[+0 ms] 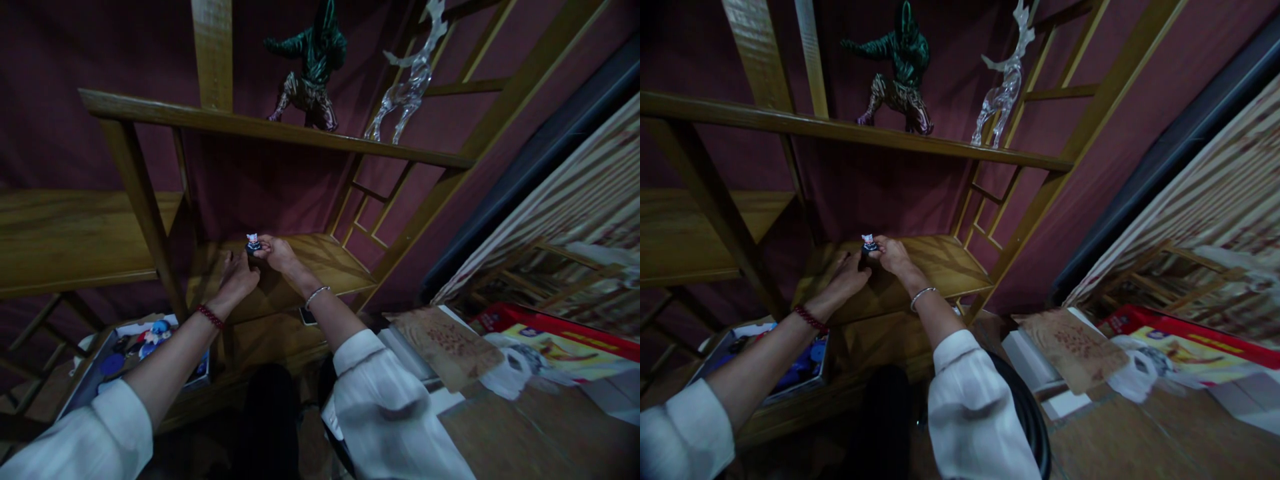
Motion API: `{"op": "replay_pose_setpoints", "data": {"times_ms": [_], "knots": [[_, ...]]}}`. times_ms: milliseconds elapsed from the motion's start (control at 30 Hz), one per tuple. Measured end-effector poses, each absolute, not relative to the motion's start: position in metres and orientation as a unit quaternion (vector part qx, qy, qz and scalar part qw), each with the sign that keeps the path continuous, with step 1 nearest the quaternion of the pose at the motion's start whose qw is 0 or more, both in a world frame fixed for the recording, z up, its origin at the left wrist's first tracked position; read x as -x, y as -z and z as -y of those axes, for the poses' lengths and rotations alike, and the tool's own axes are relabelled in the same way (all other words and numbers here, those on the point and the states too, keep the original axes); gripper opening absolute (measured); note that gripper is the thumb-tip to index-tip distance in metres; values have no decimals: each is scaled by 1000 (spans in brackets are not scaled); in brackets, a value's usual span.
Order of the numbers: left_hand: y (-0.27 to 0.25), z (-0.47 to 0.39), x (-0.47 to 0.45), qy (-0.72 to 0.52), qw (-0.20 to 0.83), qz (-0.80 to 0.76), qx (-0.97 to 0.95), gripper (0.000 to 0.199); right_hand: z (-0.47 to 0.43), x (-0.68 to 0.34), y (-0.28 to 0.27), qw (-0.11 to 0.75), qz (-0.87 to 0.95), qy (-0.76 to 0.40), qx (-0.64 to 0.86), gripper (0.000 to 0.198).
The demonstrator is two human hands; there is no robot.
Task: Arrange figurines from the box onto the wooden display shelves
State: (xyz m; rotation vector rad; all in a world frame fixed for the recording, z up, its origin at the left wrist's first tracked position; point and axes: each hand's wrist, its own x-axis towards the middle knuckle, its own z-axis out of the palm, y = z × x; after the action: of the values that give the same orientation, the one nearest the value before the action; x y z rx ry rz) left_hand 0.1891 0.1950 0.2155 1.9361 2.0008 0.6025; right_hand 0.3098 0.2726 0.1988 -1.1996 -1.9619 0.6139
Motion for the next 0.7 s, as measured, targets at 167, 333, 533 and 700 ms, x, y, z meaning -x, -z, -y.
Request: {"op": "replay_pose_setpoints", "data": {"times_ms": [167,333,533,700], "knots": [[-216,-203,-187,-168,110,-709,-676,59,-279,-303,-198,347,775,-221,479,36],[-211,-206,-188,-165,79,-719,-670,62,-284,-297,-197,325,788,-204,481,36],[-209,-209,-189,-165,80,-723,-667,60,-292,-291,-192,320,781,-192,501,33],[-212,-209,-190,-153,91,-727,-663,61,-297,-289,-190,322,775,-200,506,35]]}}
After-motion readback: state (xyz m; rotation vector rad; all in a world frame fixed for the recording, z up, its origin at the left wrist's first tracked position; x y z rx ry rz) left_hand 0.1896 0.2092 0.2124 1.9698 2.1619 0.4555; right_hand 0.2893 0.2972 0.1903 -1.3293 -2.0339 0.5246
